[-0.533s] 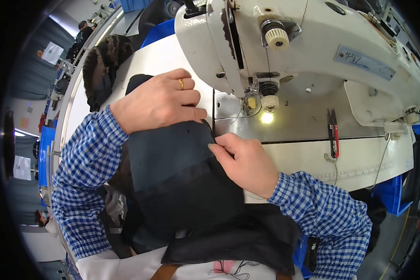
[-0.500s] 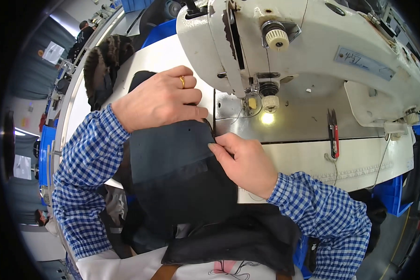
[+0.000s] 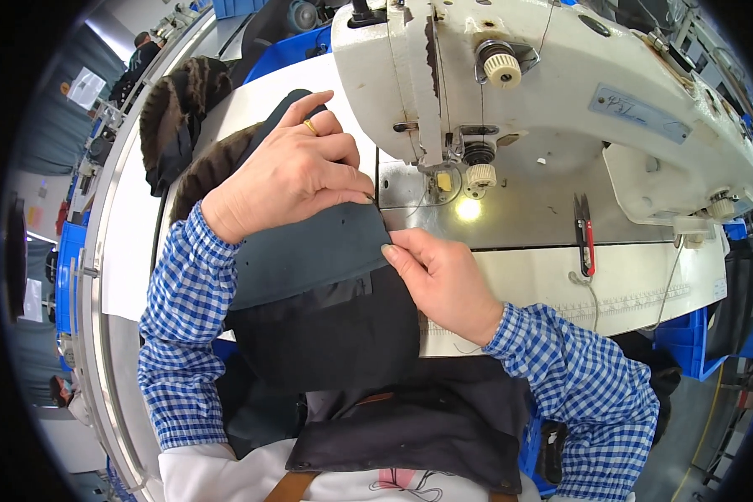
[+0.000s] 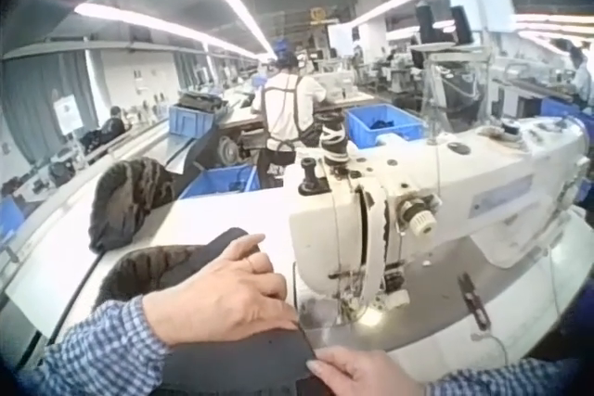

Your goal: Sewing leather and fur components together using an industrial sewing machine to create a hat.

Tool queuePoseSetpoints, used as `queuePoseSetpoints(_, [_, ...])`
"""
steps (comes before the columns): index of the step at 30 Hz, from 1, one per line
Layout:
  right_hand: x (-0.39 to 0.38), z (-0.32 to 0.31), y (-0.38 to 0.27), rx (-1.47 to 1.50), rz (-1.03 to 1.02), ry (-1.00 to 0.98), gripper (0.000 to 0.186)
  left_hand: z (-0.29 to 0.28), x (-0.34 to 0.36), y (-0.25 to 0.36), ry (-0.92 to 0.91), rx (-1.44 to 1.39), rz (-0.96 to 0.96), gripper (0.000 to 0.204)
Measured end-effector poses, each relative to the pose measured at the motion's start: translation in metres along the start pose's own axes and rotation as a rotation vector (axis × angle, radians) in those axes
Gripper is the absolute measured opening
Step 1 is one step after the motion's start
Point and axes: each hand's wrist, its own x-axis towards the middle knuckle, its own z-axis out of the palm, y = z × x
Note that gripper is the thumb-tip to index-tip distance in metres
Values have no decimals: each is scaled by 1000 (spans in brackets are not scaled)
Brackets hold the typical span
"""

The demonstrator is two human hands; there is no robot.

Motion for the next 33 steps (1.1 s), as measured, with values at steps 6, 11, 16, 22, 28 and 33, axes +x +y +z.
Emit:
queuePoseSetpoints(6, [3,-6,-5,55,84,-16,28,11,-2,5,91,50,-47,10])
queuePoseSetpoints(11, [8,-14,-4,21,113,-2,30,23,1,4,148,40,-43,10])
queuePoseSetpoints(16, [20,-21,-11,-71,260,-64,32,39,6,-3,199,19,-33,11])
queuePoseSetpoints(22, [38,-45,-27,-152,426,-180,35,55,18,-8,99,-37,-77,12])
queuePoseSetpoints(28, [56,-56,-30,-3,693,-271,34,63,26,-17,160,-91,-53,21])
queuePoseSetpoints(33, [59,-61,-30,28,712,-323,30,73,28,-30,100,-199,-91,26])
